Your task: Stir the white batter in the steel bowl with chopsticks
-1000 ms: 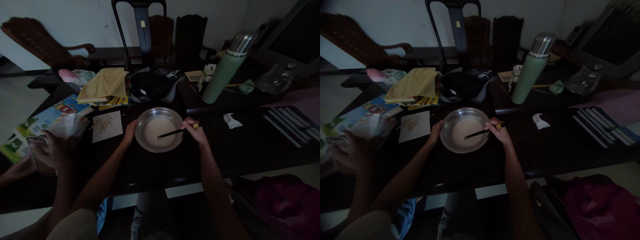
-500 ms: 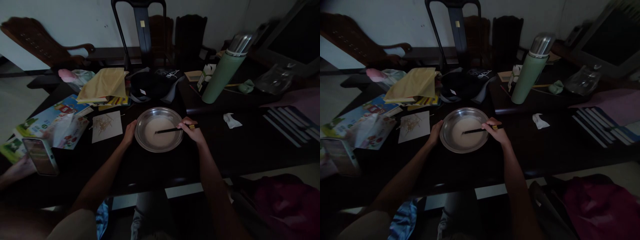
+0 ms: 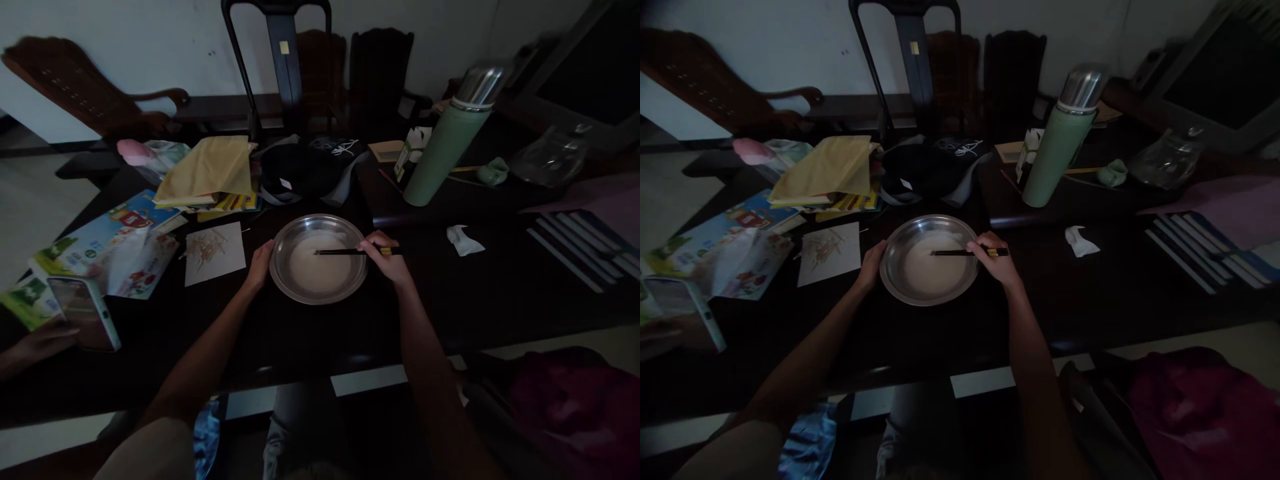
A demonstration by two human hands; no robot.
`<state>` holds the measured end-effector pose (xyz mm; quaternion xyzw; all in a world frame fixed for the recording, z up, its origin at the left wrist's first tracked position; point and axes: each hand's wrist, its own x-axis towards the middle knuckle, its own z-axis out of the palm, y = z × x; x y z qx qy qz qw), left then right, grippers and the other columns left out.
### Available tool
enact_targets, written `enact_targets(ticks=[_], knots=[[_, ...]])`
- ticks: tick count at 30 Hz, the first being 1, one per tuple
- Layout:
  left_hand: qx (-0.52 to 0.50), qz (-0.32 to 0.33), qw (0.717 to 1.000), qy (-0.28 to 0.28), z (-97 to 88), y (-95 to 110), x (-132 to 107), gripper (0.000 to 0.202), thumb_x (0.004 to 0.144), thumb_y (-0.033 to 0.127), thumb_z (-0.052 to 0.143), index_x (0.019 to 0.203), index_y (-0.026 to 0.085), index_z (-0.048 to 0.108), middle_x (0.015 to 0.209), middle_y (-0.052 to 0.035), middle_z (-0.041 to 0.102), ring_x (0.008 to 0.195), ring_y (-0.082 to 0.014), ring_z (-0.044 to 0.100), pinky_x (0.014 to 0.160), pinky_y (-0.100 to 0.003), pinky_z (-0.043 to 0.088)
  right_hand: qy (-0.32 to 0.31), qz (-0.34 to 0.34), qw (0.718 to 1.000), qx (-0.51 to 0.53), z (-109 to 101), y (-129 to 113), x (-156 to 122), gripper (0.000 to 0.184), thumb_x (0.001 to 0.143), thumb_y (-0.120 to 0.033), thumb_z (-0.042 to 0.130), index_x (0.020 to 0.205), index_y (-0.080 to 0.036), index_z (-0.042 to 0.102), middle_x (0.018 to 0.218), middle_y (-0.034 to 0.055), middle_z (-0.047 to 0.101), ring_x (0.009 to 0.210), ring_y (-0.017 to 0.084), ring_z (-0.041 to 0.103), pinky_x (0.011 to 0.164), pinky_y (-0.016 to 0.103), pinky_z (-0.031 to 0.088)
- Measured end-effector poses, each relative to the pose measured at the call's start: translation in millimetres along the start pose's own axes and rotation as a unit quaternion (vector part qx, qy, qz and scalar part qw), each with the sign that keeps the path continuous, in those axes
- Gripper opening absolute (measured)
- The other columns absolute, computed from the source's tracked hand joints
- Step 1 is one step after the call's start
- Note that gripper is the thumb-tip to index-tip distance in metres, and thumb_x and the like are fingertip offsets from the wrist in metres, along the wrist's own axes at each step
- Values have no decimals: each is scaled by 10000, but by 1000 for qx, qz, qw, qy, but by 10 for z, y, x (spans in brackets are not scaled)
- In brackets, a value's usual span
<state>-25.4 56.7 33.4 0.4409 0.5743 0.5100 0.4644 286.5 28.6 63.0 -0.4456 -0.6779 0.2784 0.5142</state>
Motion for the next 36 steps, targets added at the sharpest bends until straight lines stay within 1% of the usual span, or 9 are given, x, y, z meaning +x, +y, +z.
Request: enact_targets(ticks=[3,5,11,16,18,24,27,31,36], knots=[[-6,-4,1000,-7,0,-1,0,406,793,549,630,634,179,584,554,31,531,541,-117,457,535,-250,374,83,31,996,6,-110,28,-21,472,907,-608,563,617,-247,651,637,3,617,691,182,593,728,348,467],[-7,-6,1000,-6,3,4,-4,401,802,540,628,635,178,588,551,31,528,531,-118,456,528,-253,370,93,55,993,40,-156,27,-46,500,917,-598,552,577,-239,624,613,-2,593,656,171,579,717,341,465],[-4,-8,1000,-2,7,15,-8,400,802,537,623,634,175,594,567,22,544,554,-128,472,550,-261,385,-36,14,999,28,-1,-6,-18,420,890,-598,601,680,-247,698,703,14,664,733,186,619,723,342,469],[-11,-15,1000,-1,-1,-4,2,397,792,539,632,635,177,591,558,31,529,542,-119,452,540,-254,369,79,25,997,10,-122,43,-27,440,920,-557,575,624,-241,650,652,2,612,690,178,593,723,343,466],[-8,-11,1000,-3,-5,-10,3,399,784,542,634,629,178,586,559,32,525,540,-116,441,538,-254,363,91,49,994,34,-172,38,-52,479,932,-553,554,581,-235,621,625,-3,590,660,171,585,713,340,471],[-3,-1,1000,-6,-15,-25,15,400,773,558,622,632,187,578,574,28,523,548,-121,438,541,-262,368,-35,5,999,23,-13,-18,-22,394,898,-565,609,681,-250,706,709,13,673,742,187,630,728,348,482],[0,-1,1000,-8,-15,-28,18,403,782,558,614,626,189,574,572,26,521,553,-127,446,545,-266,368,14,-2,1000,-3,-43,14,-6,388,902,-562,605,685,-254,698,703,12,673,742,191,619,740,356,475],[-1,-3,1000,-12,-6,-19,8,404,787,561,617,639,187,584,573,23,526,559,-135,452,545,-270,367,92,47,994,25,-168,36,-48,478,925,-574,557,591,-241,635,625,2,605,676,179,592,730,354,479],[-9,-7,1000,-4,9,-3,3,391,788,544,619,626,192,570,569,26,522,553,-128,446,548,-264,373,-27,26,999,31,-35,-18,-33,435,881,-609,604,655,-249,693,688,12,659,718,185,621,721,351,487]])
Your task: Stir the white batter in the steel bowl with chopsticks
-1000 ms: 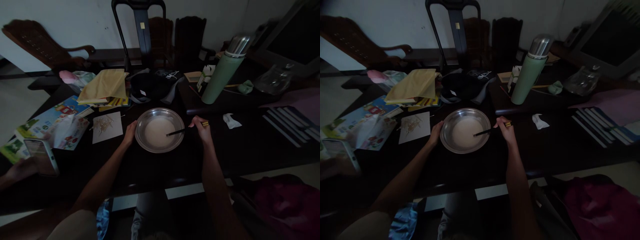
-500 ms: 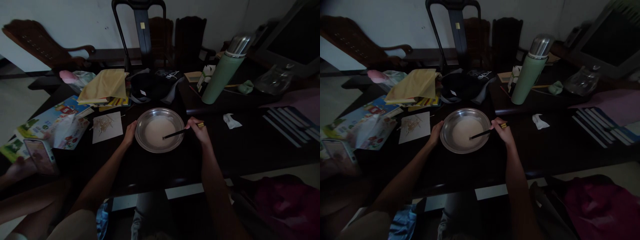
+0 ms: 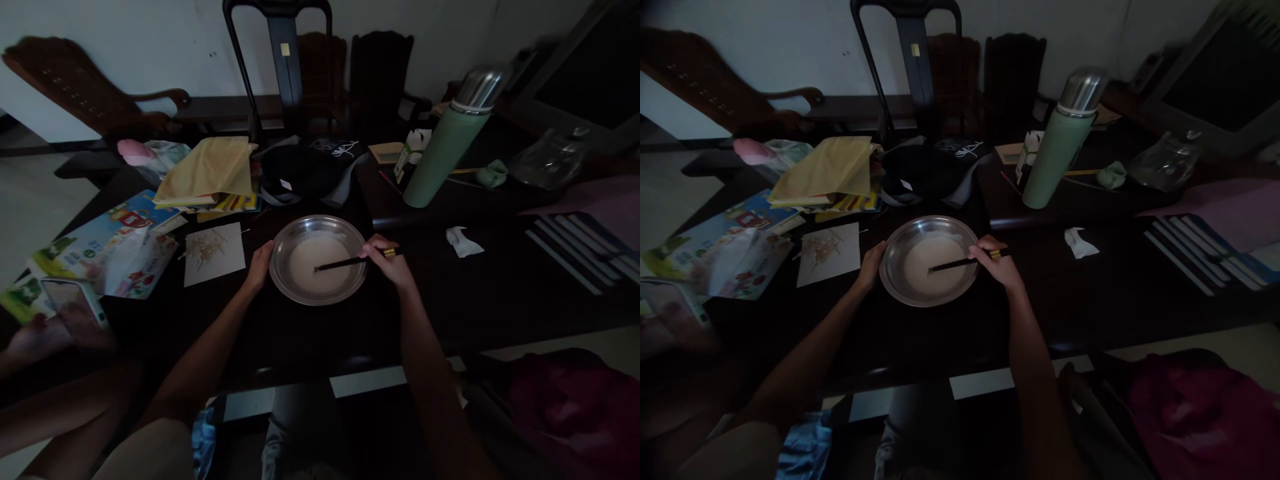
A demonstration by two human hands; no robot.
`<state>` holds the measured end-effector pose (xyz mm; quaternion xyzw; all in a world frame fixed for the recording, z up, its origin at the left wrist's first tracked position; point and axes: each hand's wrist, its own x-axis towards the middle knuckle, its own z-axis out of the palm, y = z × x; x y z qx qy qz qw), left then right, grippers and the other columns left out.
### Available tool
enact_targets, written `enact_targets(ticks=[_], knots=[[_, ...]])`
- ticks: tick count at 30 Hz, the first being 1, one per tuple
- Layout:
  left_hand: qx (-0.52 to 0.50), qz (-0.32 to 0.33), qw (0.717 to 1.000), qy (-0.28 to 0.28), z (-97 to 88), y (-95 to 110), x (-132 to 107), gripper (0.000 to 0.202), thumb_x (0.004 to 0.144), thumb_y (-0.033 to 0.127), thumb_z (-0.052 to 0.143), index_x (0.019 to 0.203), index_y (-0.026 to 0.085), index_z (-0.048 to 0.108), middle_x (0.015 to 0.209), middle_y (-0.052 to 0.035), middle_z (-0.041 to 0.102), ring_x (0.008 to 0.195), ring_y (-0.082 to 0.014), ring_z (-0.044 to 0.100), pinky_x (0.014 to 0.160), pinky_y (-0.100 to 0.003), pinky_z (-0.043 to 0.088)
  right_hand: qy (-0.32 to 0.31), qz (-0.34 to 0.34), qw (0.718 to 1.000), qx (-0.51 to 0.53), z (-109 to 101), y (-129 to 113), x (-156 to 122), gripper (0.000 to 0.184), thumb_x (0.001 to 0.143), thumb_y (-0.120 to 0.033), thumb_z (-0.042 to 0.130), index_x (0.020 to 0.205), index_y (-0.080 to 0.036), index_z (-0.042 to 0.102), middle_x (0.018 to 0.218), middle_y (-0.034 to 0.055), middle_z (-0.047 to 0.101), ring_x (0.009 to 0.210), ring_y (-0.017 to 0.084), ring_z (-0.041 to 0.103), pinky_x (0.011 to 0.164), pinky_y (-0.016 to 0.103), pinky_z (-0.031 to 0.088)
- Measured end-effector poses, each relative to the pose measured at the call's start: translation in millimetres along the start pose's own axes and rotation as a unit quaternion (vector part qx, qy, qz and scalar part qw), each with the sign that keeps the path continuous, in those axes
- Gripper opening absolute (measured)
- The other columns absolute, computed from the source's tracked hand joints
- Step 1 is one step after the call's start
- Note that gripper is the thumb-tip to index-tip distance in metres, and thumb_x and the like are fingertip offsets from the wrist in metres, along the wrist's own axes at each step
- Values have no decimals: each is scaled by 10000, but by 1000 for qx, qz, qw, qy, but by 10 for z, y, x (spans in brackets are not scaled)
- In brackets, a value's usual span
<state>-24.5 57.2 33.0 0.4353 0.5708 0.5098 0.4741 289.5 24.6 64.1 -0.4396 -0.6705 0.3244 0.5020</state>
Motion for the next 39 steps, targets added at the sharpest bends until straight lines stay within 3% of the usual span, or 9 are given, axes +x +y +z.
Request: enact_targets(ticks=[2,6,8,13,15,21,27,34,39], knots=[[5,1,1000,2,1,11,-1,391,784,548,620,629,192,569,572,29,517,556,-127,442,555,-265,370,0,-18,1000,-25,32,4,24,402,877,-598,617,688,-253,702,715,14,682,749,193,627,738,357,483],[12,0,1000,0,-2,38,-18,401,764,567,630,646,188,578,576,33,511,561,-126,428,563,-269,367,106,-6,994,-32,-91,43,8,452,910,-585,571,627,-244,654,647,4,636,711,188,598,749,362,473],[14,2,1000,-2,-3,44,-28,404,764,570,630,646,188,577,580,31,515,567,-128,435,565,-271,369,122,15,992,0,-144,44,-19,493,925,-583,545,581,-238,622,614,0,604,672,179,585,732,355,473],[9,7,1000,-5,-8,14,-22,418,783,572,617,624,188,576,572,22,522,570,-134,456,562,-270,369,2,4,1000,3,-6,-4,-3,423,886,-590,607,650,-250,693,690,13,650,728,189,617,723,353,480],[6,2,1000,-3,-10,1,-11,416,787,570,619,629,187,582,567,23,521,559,-133,456,552,-269,365,-3,-11,1000,-18,38,-1,23,391,877,-587,625,684,-256,702,723,18,674,760,198,626,743,362,483],[6,-8,1000,10,-1,22,-11,401,781,552,642,630,184,595,563,23,537,552,-133,462,542,-267,378,143,15,990,8,-131,57,-11,505,916,-601,550,569,-240,611,608,2,583,659,179,571,726,358,465],[16,-4,1000,6,2,39,-21,400,811,529,620,620,179,591,563,22,540,551,-127,468,541,-262,384,10,-6,1000,3,20,-4,12,446,879,-612,605,636,-242,668,674,12,650,711,182,617,722,348,477],[10,2,1000,9,-1,30,-19,404,785,551,634,623,184,584,562,26,527,552,-126,448,545,-262,380,128,17,992,1,-130,47,-8,503,904,-617,557,574,-239,601,602,0,596,640,177,575,703,353,467],[7,0,1000,2,-6,15,-9,398,795,546,624,623,190,575,574,27,525,555,-127,451,551,-265,374,18,8,1000,5,-32,-13,1,458,888,-615,586,626,-249,666,645,8,642,694,188,612,729,360,476]])
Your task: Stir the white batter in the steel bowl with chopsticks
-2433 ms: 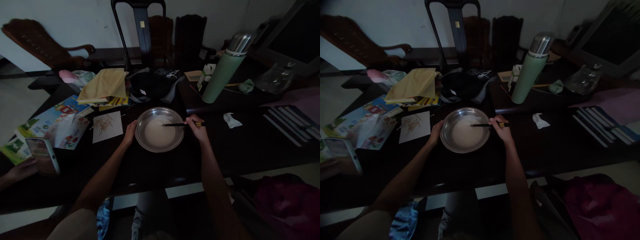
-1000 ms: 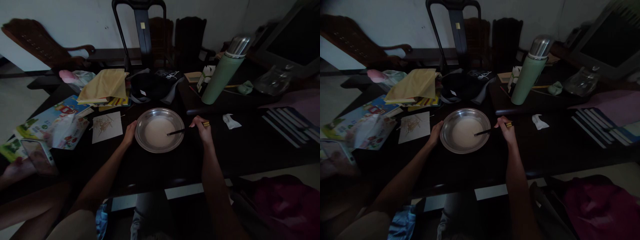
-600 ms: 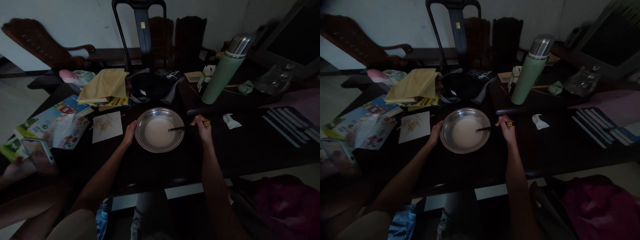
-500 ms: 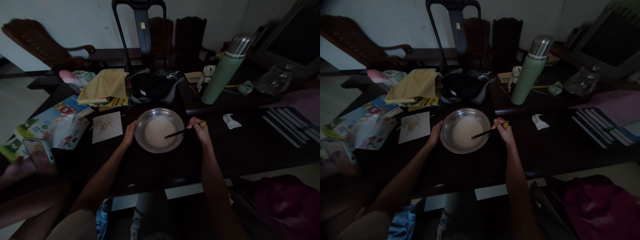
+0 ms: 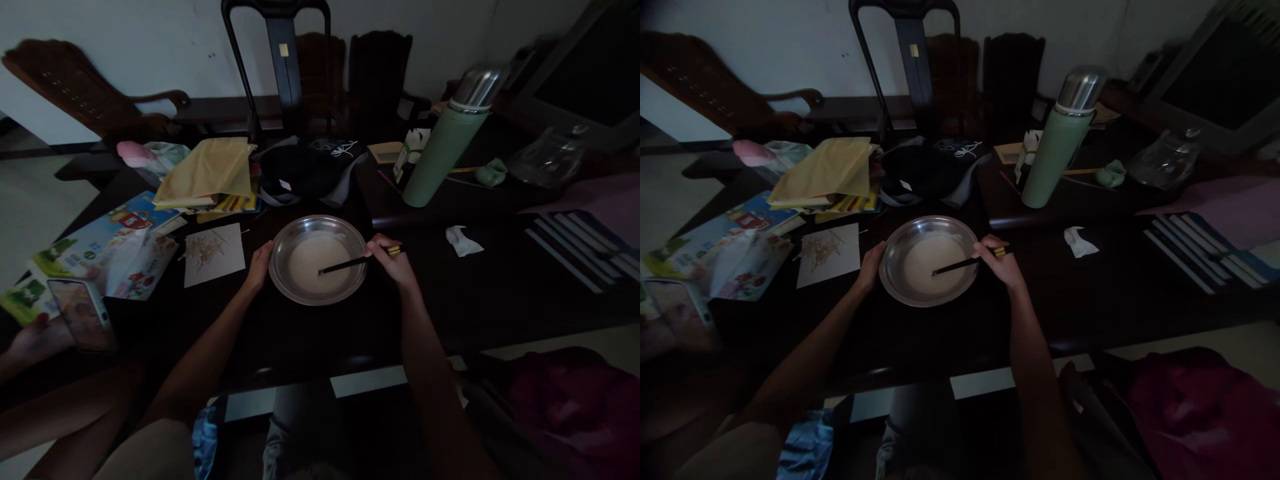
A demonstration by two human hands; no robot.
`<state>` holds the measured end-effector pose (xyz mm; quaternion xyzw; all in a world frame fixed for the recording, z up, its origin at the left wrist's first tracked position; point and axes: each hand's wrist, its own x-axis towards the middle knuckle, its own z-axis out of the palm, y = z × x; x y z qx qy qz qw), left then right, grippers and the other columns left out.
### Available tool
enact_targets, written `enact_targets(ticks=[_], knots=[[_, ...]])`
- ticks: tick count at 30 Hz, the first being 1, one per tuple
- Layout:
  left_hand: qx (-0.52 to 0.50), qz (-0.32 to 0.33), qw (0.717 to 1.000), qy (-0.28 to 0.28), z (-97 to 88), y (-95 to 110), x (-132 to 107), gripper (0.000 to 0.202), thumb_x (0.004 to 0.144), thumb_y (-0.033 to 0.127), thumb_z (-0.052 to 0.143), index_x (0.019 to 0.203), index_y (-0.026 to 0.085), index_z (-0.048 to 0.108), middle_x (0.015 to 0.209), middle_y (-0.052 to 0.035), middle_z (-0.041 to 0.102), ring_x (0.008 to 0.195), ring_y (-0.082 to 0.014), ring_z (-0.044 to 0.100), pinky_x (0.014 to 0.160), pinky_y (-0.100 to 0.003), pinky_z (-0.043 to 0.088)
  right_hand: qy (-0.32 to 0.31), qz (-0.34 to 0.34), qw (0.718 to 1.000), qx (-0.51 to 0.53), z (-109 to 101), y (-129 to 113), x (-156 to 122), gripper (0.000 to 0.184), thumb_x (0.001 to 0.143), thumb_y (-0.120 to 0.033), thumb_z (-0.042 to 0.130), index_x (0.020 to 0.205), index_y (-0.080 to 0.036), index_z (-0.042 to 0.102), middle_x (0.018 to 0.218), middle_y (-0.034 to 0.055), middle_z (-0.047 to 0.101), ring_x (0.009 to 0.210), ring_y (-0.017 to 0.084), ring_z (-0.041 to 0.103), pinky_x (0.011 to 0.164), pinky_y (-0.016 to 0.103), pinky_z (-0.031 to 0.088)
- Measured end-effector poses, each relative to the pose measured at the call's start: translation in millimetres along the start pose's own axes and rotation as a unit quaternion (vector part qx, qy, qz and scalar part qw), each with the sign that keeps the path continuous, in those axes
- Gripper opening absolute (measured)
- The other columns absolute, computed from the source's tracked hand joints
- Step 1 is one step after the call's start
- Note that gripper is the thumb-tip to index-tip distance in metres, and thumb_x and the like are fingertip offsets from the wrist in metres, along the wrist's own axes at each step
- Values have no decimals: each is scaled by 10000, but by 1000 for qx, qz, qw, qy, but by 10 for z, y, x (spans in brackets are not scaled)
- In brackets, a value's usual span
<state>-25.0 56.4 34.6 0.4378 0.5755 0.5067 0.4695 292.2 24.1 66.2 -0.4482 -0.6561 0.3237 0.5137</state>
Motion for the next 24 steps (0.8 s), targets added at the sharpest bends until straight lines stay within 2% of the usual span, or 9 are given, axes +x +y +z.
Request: enact_targets(ticks=[3,8,9,11,13,15,18,21,24], knots=[[-6,-3,1000,8,2,-10,8,399,783,543,636,609,190,574,563,30,522,546,-122,442,548,-260,370,-10,-22,999,-30,65,-3,35,425,879,-618,599,669,-256,675,708,17,678,752,200,629,742,363,475],[-16,-6,1000,5,12,-6,4,402,768,547,648,605,188,572,551,32,518,532,-117,431,535,-256,355,118,13,993,-19,-82,53,7,501,897,-638,551,594,-244,610,623,1,596,669,182,578,724,355,463],[-16,-7,1000,3,14,-1,0,403,772,550,642,607,189,571,551,31,519,531,-119,432,532,-258,353,117,22,993,-4,-97,52,-3,514,897,-642,549,578,-242,601,613,0,587,654,179,574,717,353,464],[-12,-7,1000,1,17,10,-7,402,783,551,628,613,190,574,554,28,521,534,-125,437,530,-264,354,73,22,997,10,-73,31,-11,511,890,-644,561,578,-242,616,616,4,600,655,179,584,712,354,469],[-3,-6,1000,0,16,20,-11,398,791,546,617,615,192,573,555,26,519,542,-130,442,532,-268,357,16,0,1000,-3,-2,4,3,472,881,-638,583,620,-251,657,648,11,638,694,189,604,720,359,475],[4,-5,1000,1,11,24,-11,390,793,539,615,621,192,575,558,26,517,553,-134,448,540,-269,362,-9,-25,999,-25,56,-4,27,440,879,-630,593,660,-258,676,690,16,672,733,195,618,731,363,477],[7,-2,1000,0,2,17,-5,389,788,544,621,630,191,577,565,25,518,561,-136,449,550,-269,363,44,-34,997,-51,24,31,38,447,887,-626,582,645,-256,655,667,9,647,720,194,598,735,366,469],[5,-2,1000,0,2,8,0,398,783,549,626,615,193,570,558,25,509,557,-133,448,549,-267,359,112,-5,993,-27,-79,68,6,497,915,-612,540,585,-247,614,615,2,586,678,187,574,723,360,468],[3,1,1000,5,10,7,-1,393,794,533,618,604,193,569,555,22,516,555,-133,460,549,-266,371,67,10,998,6,-75,46,-16,497,913,-601,552,579,-241,626,620,3,591,660,180,579,706,353,473]])
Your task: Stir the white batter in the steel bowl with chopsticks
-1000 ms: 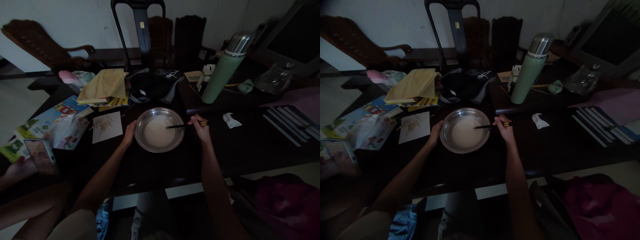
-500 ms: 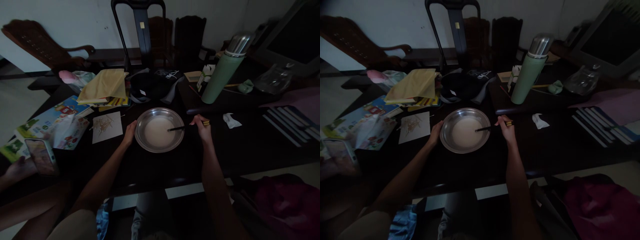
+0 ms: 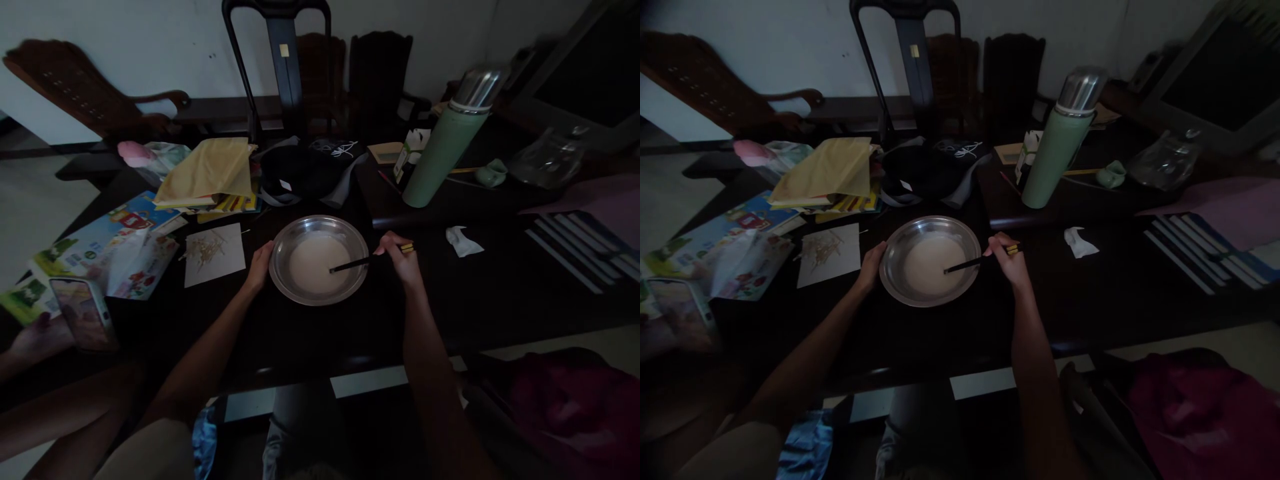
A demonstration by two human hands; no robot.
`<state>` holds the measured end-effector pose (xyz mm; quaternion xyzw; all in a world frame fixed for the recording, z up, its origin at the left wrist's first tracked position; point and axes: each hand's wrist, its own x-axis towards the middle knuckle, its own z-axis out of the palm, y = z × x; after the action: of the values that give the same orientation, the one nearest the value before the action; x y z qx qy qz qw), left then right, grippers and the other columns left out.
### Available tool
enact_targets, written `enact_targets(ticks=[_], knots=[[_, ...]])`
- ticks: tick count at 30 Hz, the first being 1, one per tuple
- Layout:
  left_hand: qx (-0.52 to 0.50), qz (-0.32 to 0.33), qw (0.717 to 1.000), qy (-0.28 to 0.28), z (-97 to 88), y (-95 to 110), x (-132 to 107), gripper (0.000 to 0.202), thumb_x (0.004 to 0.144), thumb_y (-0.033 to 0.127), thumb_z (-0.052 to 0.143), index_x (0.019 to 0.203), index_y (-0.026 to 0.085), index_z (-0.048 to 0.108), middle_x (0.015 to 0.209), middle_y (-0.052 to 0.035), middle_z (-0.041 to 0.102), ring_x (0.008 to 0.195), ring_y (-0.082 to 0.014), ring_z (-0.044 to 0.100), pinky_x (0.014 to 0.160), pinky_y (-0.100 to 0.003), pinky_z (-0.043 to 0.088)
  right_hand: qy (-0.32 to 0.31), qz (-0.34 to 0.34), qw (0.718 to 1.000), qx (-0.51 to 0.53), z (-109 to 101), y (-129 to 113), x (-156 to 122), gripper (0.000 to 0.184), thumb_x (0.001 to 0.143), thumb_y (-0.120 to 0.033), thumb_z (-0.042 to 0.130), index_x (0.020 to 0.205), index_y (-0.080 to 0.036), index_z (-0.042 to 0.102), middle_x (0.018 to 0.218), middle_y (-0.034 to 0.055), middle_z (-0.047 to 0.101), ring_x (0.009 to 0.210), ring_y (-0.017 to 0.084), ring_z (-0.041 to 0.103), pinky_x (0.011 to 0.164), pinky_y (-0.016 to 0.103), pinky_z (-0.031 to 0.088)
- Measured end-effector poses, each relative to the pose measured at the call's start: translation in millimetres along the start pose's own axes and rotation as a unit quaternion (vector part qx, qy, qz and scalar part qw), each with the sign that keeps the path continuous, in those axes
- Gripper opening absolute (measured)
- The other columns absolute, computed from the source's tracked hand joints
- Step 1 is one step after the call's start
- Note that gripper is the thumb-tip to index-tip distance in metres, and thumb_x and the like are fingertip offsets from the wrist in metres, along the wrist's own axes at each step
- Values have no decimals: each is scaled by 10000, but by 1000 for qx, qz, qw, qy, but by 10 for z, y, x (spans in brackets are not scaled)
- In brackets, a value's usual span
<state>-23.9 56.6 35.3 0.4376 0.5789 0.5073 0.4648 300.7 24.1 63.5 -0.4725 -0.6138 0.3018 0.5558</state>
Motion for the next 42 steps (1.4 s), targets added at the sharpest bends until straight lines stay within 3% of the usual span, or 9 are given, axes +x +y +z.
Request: enact_targets(ticks=[4,10,13,17,20,24,31,38,42], knots=[[-2,-7,1000,6,4,-1,3,388,792,531,627,609,191,583,547,22,530,539,-130,455,534,-264,381,-79,-33,996,-20,135,-49,16,424,892,-596,597,659,-255,689,691,15,663,737,196,611,737,362,478],[0,3,1000,-2,-8,-20,12,406,782,563,629,624,192,581,558,25,515,553,-133,449,546,-270,364,40,-1,999,-12,2,10,19,482,916,-594,550,592,-246,625,630,5,595,692,190,577,745,368,469],[-1,6,1000,-3,-7,-27,10,405,785,559,626,620,193,571,548,28,499,547,-133,439,544,-272,362,2,13,1000,17,-12,7,-7,485,919,-571,560,574,-237,623,623,3,586,655,177,577,706,353,466],[-4,5,1000,-5,-13,-40,14,430,779,584,627,626,185,575,561,26,521,561,-134,468,556,-266,378,-75,-35,997,-3,127,-21,7,417,907,-564,594,660,-242,691,684,12,642,714,181,609,714,344,471],[-1,7,1000,-7,-21,-47,18,436,775,590,632,636,180,583,567,29,535,568,-131,475,557,-260,386,-40,-47,998,-32,125,-7,34,417,904,-571,597,662,-241,678,682,10,647,724,183,607,728,347,467],[-2,7,1000,-3,-18,-34,13,413,777,564,634,622,186,572,562,31,523,550,-123,451,539,-257,375,47,-6,999,-10,-17,12,19,483,919,-582,559,592,-233,622,629,-1,591,673,174,581,723,346,462],[-13,-6,1000,-8,-8,-25,11,405,780,554,631,628,183,578,559,31,513,534,-119,435,535,-262,360,-69,-29,997,-4,118,-31,0,427,915,-564,585,649,-243,679,663,5,623,711,179,600,714,341,464],[-8,-4,1000,-7,-20,-10,-1,412,763,556,656,618,177,579,566,31,528,543,-112,435,536,-255,359,48,-8,999,-3,-36,37,15,483,921,-577,560,586,-234,621,623,4,588,666,178,574,715,350,461],[-11,-5,1000,-6,-12,-4,-2,402,785,540,639,620,177,582,558,32,523,533,-113,434,529,-256,365,-25,-10,1000,15,21,-17,-7,469,914,-573,574,592,-240,649,624,4,601,672,179,587,718,355,465]])
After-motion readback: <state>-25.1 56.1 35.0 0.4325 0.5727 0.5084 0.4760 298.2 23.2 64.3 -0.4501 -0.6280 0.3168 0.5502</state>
